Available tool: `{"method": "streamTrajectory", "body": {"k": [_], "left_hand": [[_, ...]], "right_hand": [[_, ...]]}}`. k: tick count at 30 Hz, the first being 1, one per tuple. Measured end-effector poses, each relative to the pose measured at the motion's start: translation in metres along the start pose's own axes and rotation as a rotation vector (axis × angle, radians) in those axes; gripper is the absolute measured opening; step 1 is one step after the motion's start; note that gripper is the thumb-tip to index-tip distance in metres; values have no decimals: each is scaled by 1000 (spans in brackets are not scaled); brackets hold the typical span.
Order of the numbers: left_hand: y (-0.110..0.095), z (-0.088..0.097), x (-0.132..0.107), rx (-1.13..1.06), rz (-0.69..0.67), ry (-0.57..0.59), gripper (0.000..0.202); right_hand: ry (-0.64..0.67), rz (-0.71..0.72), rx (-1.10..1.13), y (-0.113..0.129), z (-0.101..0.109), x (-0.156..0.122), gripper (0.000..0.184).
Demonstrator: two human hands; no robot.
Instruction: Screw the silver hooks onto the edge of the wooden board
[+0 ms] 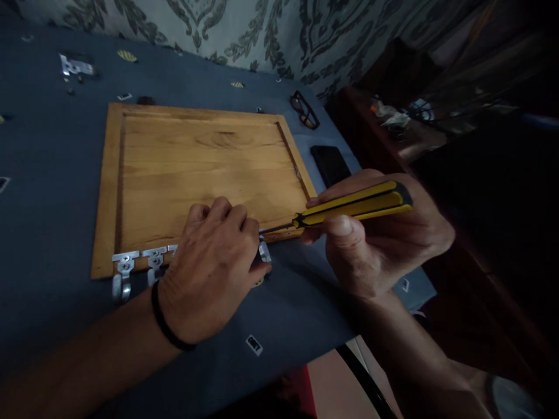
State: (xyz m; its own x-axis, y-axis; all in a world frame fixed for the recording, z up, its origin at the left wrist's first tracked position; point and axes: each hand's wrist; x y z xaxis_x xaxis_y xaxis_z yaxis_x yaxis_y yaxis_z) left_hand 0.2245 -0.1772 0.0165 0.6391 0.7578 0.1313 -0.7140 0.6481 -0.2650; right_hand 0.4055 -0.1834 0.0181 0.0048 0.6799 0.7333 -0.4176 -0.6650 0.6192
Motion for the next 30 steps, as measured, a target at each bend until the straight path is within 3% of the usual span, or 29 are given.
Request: {"method": "streamTrajectory", "body": {"k": [11,16,25,27,30], "left_hand": [[0,-1,-1,10,-5,-12,27],[0,0,-2,-6,-5,-14,24],[0,1,-2,1,4,3,19],[0,1,-2,-1,5,9,20],[0,2,-2,-8,1,11,22]], "right_hand": [[157,-101,53,3,10,8,22],[242,-75,70,5,12,11,18],[41,180,-227,-3,4,3,10],[-49,198,-232,-4,-2,3,10],[-262,152,-138,-2,-9,6,27]]}}
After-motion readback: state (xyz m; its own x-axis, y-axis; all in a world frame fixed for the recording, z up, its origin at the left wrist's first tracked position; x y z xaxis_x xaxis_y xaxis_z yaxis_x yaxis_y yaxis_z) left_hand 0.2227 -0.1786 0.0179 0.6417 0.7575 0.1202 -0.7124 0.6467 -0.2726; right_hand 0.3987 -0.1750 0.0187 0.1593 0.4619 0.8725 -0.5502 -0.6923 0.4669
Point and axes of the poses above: each hand's wrist, its own x-axis towards the middle knuckle, its own z-axis out of the back of the hand, y = z × x, and after that the axes turned 2 degrees about y, right-handed
